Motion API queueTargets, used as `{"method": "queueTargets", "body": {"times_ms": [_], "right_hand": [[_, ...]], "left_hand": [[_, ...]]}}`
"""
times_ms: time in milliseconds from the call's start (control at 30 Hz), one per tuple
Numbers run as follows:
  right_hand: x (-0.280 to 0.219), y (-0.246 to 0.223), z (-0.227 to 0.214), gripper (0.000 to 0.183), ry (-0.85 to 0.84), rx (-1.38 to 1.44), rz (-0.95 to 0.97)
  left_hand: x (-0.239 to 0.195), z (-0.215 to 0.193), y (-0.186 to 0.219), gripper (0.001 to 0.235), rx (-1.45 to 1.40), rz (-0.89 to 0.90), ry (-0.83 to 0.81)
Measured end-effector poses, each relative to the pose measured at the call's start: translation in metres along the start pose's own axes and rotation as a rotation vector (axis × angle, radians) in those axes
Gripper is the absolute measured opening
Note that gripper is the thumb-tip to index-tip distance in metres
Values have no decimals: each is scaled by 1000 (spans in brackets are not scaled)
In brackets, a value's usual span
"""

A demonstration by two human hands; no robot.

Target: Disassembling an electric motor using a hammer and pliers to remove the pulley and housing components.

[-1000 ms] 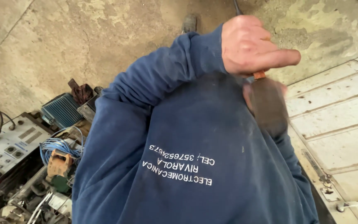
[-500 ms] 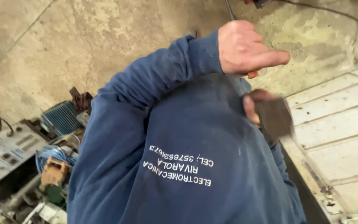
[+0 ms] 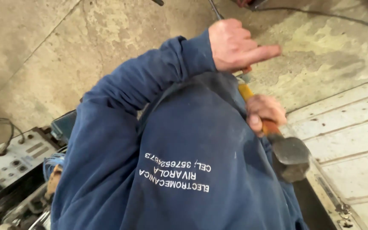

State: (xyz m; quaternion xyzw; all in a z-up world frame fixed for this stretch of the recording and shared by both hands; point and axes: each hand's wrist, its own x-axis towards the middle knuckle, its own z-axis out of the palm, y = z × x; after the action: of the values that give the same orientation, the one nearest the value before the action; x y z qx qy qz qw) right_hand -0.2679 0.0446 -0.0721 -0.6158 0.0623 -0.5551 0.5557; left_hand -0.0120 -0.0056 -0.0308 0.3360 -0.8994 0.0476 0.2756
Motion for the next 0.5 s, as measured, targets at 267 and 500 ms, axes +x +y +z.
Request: {"method": "queueTargets", "body": {"times_ms": [267,500], "right_hand": [[-66,49,-17,13,75,-211,345],[-102,99,-24,22,14,-372,869]], "left_hand": [[-5,2,-5,76,67,-3,-116],[-3,20,3,79,138,-81,-218]]}}
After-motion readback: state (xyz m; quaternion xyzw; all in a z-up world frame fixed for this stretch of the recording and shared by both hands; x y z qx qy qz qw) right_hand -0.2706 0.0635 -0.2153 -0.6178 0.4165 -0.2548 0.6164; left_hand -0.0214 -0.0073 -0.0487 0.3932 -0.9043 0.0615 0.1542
